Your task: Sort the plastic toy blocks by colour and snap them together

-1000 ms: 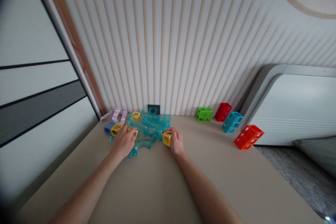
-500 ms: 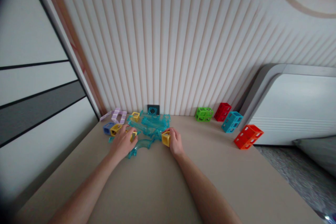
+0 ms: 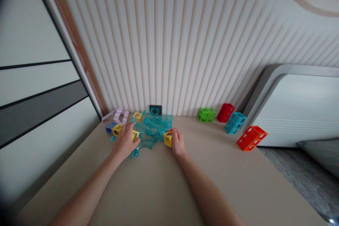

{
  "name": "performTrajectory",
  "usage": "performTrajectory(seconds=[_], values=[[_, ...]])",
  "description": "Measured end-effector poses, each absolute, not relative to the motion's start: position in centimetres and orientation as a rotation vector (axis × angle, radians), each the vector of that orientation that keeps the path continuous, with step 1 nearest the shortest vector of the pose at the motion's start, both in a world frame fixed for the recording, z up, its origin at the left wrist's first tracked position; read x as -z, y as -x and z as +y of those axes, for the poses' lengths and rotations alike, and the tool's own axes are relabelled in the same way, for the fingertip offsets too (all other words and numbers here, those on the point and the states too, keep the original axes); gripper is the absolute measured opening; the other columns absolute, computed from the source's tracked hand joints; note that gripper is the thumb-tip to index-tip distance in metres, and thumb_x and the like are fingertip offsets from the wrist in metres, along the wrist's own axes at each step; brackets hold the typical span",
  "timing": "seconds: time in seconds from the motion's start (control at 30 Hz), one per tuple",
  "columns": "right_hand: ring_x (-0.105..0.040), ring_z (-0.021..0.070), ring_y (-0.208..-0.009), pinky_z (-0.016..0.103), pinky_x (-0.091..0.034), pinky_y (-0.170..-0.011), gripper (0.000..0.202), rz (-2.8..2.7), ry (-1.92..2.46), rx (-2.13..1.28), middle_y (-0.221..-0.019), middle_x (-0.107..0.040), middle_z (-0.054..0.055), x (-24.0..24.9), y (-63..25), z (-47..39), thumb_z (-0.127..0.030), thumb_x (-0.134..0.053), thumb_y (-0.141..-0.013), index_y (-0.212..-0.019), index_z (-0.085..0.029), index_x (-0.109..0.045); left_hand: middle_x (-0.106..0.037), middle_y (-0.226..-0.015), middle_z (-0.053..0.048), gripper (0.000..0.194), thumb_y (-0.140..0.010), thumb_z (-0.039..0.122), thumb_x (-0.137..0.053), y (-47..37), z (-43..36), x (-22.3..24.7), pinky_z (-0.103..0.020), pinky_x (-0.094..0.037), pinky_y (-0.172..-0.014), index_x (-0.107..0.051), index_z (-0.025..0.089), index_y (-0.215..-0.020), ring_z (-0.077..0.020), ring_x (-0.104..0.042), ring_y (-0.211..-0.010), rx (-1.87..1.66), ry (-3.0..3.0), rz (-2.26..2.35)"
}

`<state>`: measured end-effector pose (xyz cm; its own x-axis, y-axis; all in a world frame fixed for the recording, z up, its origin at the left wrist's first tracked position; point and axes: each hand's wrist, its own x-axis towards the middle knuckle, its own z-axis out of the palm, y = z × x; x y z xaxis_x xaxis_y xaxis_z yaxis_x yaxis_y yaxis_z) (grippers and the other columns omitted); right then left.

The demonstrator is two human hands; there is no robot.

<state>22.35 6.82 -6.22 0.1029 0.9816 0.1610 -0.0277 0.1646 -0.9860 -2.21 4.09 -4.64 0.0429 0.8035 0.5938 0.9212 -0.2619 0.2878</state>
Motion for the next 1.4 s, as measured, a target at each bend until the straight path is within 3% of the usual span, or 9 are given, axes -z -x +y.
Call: performTrajectory(seconds=[0.3, 0.83, 1.0, 1.23, 1.4], values=[[-0.058, 0.019, -0.065, 0.026, -0.046, -0.058, 0.039, -1.162, 1.118, -1.038, -0.073, -0.068, 0.003, 6.63, -22.42, 6.99, -0.055, -0.05, -0.083, -0.077, -0.021, -0.067, -0.052, -0.125, -0.018, 0.067, -0.077, 0.017, -0.064, 2.38, 4.2, 4.63, -0.052, -0.052, -0.097, -0.036, 0.015, -0.139, -0.036, -0.056, -0.118, 1.129, 2.111, -1.732], [-0.059, 0.02, -0.064, 0.028, -0.047, -0.057, 0.045, -1.176, 1.149, -1.055, -0.07, -0.066, 0.003, 5.79, -22.26, 6.6, -0.063, -0.053, -0.08, -0.077, -0.021, -0.068, -0.057, -0.104, -0.011, 0.033, -0.078, 0.008, -0.062, 1.98, 4.22, 4.46, -0.046, -0.053, -0.09, -0.052, 0.02, -0.107, -0.0318, -0.058, -0.103, 1.171, 2.044, -1.673], [-0.06, 0.02, -0.063, 0.028, -0.047, -0.057, 0.047, -1.192, 1.154, -1.051, -0.071, -0.068, 0.003, 5.75, -22.24, 6.54, -0.064, -0.052, -0.08, -0.078, -0.021, -0.069, -0.057, -0.099, -0.008, 0.022, -0.08, 0.012, -0.063, 1.88, 3.93, 3.91, -0.043, -0.053, -0.087, -0.051, 0.022, -0.097, -0.0291, -0.059, -0.096, 1.223, 2.079, -1.655], [-0.059, 0.0194, -0.063, 0.027, -0.046, -0.057, 0.047, -1.216, 1.147, -1.045, -0.07, -0.067, 0.003, 5.75, -22.27, 6.59, -0.064, -0.051, -0.081, -0.077, -0.02, -0.069, -0.061, -0.094, -0.006, 0.017, -0.088, 0.029, -0.061, 1.8, 3.86, 4.35, -0.039, -0.054, -0.079, -0.049, 0.023, -0.099, -0.0269, -0.063, -0.09, 1.28, 2.113, -1.722], [-0.059, 0.0196, -0.064, 0.027, -0.046, -0.058, 0.049, -1.231, 1.155, -1.035, -0.071, -0.068, 0.003, 5.86, -22.27, 6.63, -0.064, -0.051, -0.081, -0.078, -0.02, -0.071, -0.061, -0.097, -0.007, 0.022, -0.084, 0.022, -0.061, 1.72, 4.08, 4.75, -0.041, -0.055, -0.082, -0.048, 0.022, -0.102, -0.027, -0.062, -0.094, 1.321, 2.128, -1.648]])
